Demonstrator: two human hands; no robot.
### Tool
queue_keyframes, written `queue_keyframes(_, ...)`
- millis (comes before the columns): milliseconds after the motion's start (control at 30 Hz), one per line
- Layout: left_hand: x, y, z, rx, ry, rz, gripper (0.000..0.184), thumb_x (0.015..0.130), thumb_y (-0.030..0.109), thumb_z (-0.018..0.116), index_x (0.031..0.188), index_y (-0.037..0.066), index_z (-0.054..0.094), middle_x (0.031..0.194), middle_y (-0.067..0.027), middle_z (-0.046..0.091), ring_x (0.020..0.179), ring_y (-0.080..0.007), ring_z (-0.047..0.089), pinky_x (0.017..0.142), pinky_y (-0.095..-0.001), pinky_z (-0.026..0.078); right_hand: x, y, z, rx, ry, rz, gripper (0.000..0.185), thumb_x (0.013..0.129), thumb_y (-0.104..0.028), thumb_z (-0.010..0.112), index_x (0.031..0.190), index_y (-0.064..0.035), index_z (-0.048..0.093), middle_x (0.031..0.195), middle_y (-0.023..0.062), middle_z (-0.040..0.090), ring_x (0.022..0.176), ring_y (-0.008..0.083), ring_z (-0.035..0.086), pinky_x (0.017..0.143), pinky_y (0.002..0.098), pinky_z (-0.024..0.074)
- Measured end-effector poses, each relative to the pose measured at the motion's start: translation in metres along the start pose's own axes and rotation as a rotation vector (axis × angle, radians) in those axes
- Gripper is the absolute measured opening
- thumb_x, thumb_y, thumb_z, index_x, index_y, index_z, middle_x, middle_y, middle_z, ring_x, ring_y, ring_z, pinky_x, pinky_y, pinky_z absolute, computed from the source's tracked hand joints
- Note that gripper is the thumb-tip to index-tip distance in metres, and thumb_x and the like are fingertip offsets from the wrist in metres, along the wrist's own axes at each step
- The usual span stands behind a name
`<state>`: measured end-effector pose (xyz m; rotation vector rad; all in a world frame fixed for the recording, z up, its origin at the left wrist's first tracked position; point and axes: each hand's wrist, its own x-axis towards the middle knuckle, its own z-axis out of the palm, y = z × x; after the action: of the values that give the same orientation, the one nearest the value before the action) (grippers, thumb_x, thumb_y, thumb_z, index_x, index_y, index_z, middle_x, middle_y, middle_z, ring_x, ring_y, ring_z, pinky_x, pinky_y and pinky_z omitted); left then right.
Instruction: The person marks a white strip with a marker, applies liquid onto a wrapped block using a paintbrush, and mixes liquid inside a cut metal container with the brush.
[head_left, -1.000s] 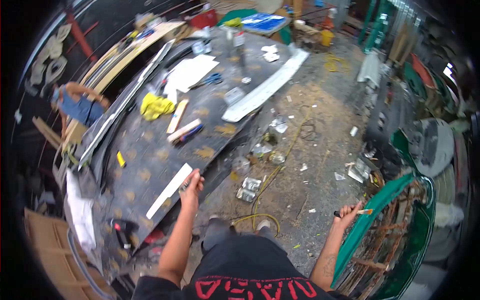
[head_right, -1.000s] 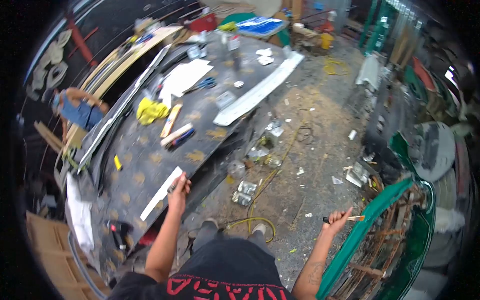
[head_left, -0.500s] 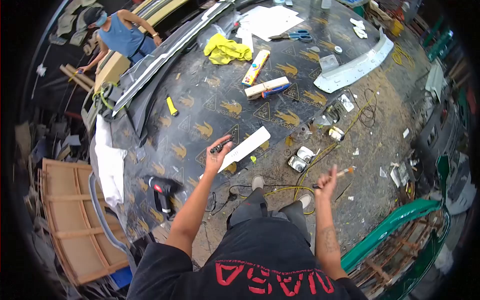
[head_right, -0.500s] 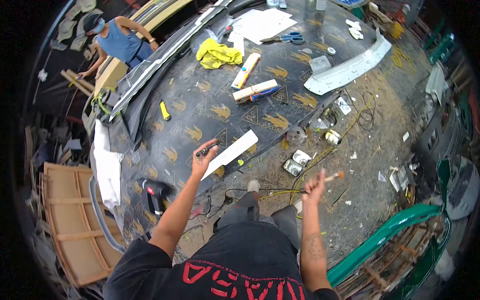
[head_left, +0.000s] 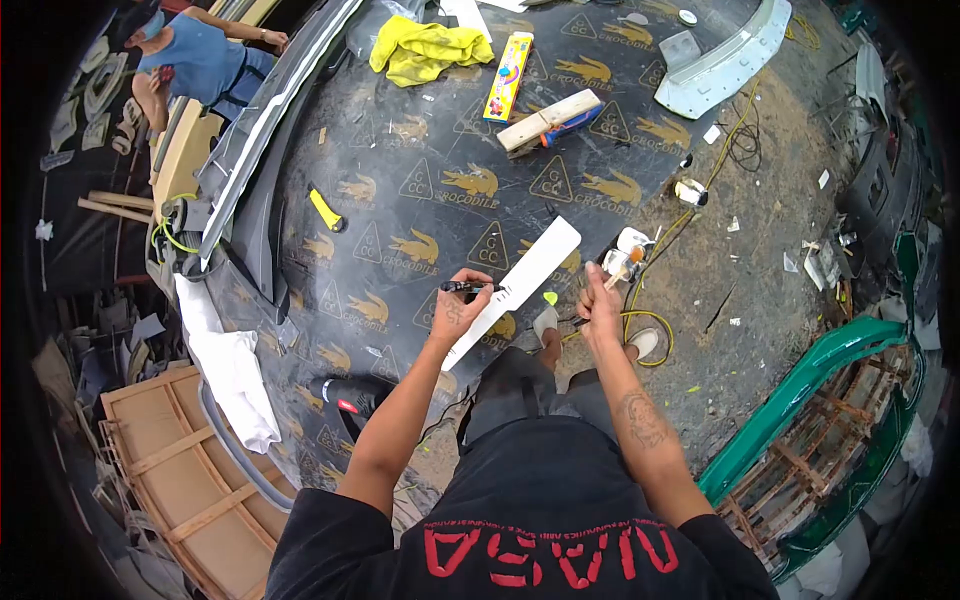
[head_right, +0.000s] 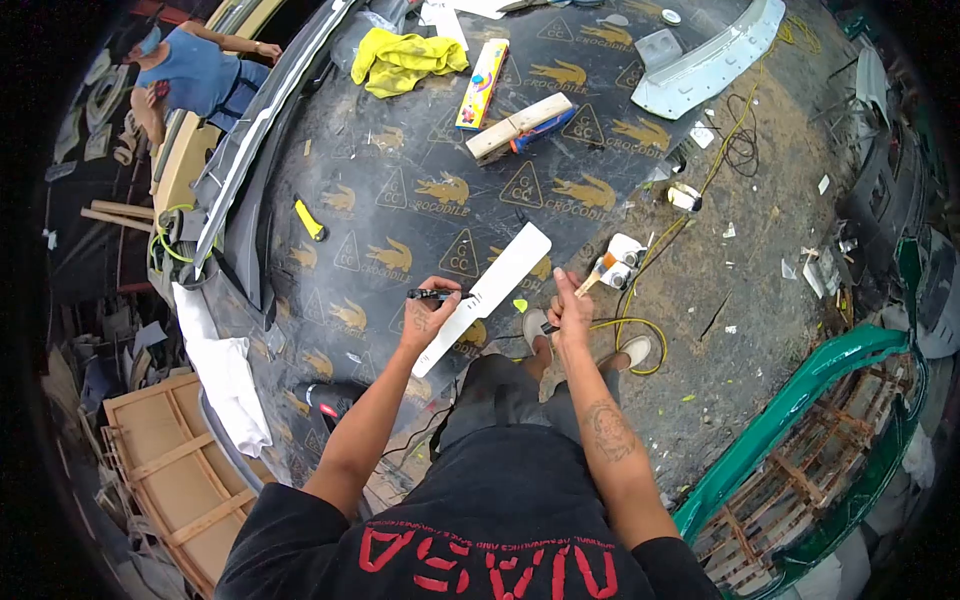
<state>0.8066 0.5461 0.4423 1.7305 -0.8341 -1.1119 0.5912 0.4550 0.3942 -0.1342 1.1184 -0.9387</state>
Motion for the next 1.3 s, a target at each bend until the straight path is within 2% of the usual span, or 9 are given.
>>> queue_keyframes(67, 0.003, 0.004, 0.001, 0.089, -0.024, 0.017, 0.016, 0.082, 0.011, 0.063, 0.093, -0.001, 0.059, 0.08, -0.0034, 0.06, 0.074, -0.0081, 0.053, 0.066, -0.0244, 0.043, -0.001, 0.005, 0.002, -0.068, -0.066, 0.03, 0.054, 0.077, -0.022, 0.074, 0.115, -0.0025, 0.04, 0.055, -0.0086, 0.027, 0.04, 0.0024, 0.023, 0.035, 0.0193, 0.0192)
queue_keyframes(200, 0.005, -0.008, -0.001, 0.112, -0.048, 0.021, 0.016, 0.082, 0.011, 0.064, 0.092, -0.001, 0.06, 0.08, -0.0035, 0.061, 0.074, -0.0082, 0.054, 0.066, -0.0247, 0.044, 0.005, 0.019, 0.005, -0.139, -0.057, 0.037, 0.038, 0.074, -0.024, 0.076, 0.087, -0.0113, 0.043, 0.054, -0.009, 0.027, 0.04, 0.0019, 0.025, 0.033, 0.0195, 0.0218)
queue_keyframes(233, 0.006, -0.01, 0.001, 0.119, -0.023, 0.06, 0.017, 0.081, 0.013, 0.066, 0.091, 0.0, 0.062, 0.074, -0.0016, 0.06, 0.067, -0.0062, 0.053, 0.06, -0.0232, 0.043, 0.004, 0.02, 0.007, -0.171, -0.047, 0.027, 0.043, 0.073, -0.025, 0.077, 0.076, -0.0157, 0.036, 0.054, -0.0089, 0.029, 0.039, 0.0018, 0.026, 0.033, 0.0194, 0.0228)
queue_keyframes(400, 0.005, -0.012, 0.002, 0.159, 0.007, 0.108, 0.019, 0.08, 0.016, 0.068, 0.091, 0.001, 0.063, 0.067, -0.0011, 0.06, 0.059, -0.0053, 0.053, 0.054, -0.0224, 0.042, 0.007, 0.031, 0.012, -0.185, -0.01, 0.015, 0.045, 0.073, -0.026, 0.078, 0.073, -0.0155, 0.035, 0.054, -0.0085, 0.03, 0.04, 0.0019, 0.027, 0.033, 0.0197, 0.0233)
queue_keyframes(467, 0.005, -0.014, 0.0, 0.201, -0.027, 0.07, 0.019, 0.082, 0.012, 0.066, 0.094, -0.001, 0.062, 0.08, -0.0041, 0.062, 0.073, -0.008, 0.054, 0.066, -0.0243, 0.044, 0.006, 0.032, 0.013, -0.249, 0.021, -0.01, 0.046, 0.072, -0.028, 0.079, 0.071, -0.0154, 0.034, 0.054, -0.0085, 0.031, 0.04, 0.0022, 0.028, 0.033, 0.0201, 0.0239)
queue_keyframes(600, 0.006, -0.012, 0.002, 0.234, 0.009, 0.162, 0.02, 0.078, 0.018, 0.068, 0.089, 0.001, 0.064, 0.067, -0.0044, 0.063, 0.06, -0.0086, 0.057, 0.055, -0.025, 0.045, 0.002, 0.038, 0.024, -0.299, 0.118, -0.056, 0.042, 0.069, -0.027, 0.08, 0.074, -0.0104, 0.043, 0.054, -0.0062, 0.037, 0.04, 0.0048, 0.034, 0.033, 0.0212, 0.0262)
queue_keyframes(733, 0.007, -0.007, -0.002, 0.261, -0.016, 0.121, 0.019, 0.078, 0.018, 0.068, 0.088, 0.002, 0.064, 0.069, -0.0049, 0.063, 0.062, -0.0086, 0.058, 0.057, -0.0252, 0.046, 0.003, 0.043, 0.03, -0.324, 0.235, -0.082, 0.043, 0.067, -0.028, 0.081, 0.079, -0.0061, 0.046, 0.06, -0.0033, 0.044, 0.041, 0.0063, 0.039, 0.032, 0.0221, 0.0289)
queue_keyframes(1133, 0.002, 0.0, -0.016, 0.343, -0.151, 0.079, 0.021, 0.076, 0.019, 0.068, 0.086, 0.001, 0.064, 0.07, -0.0043, 0.062, 0.064, -0.0085, 0.054, 0.06, -0.0247, 0.044, 0.006, 0.048, 0.027, -0.261, 0.185, -0.1, 0.047, 0.066, -0.029, 0.081, 0.089, -0.007, 0.047, 0.065, -0.0027, 0.046, 0.043, 0.0059, 0.04, 0.034, 0.0205, 0.0307)
queue_keyframes(1300, -0.002, 0.001, -0.02, 0.027, 0.021, 0.03, 0.015, 0.081, 0.014, 0.065, 0.087, 0.001, 0.063, 0.073, 0.0006, 0.058, 0.065, -0.0063, 0.048, 0.058, -0.0242, 0.039, -0.004, 0.037, 0.008, -0.184, 0.13, -0.051, 0.049, 0.071, -0.03, 0.079, 0.096, -0.0063, 0.045, 0.061, -0.0054, 0.039, 0.041, 0.0044, 0.032, 0.035, 0.0201, 0.0254)
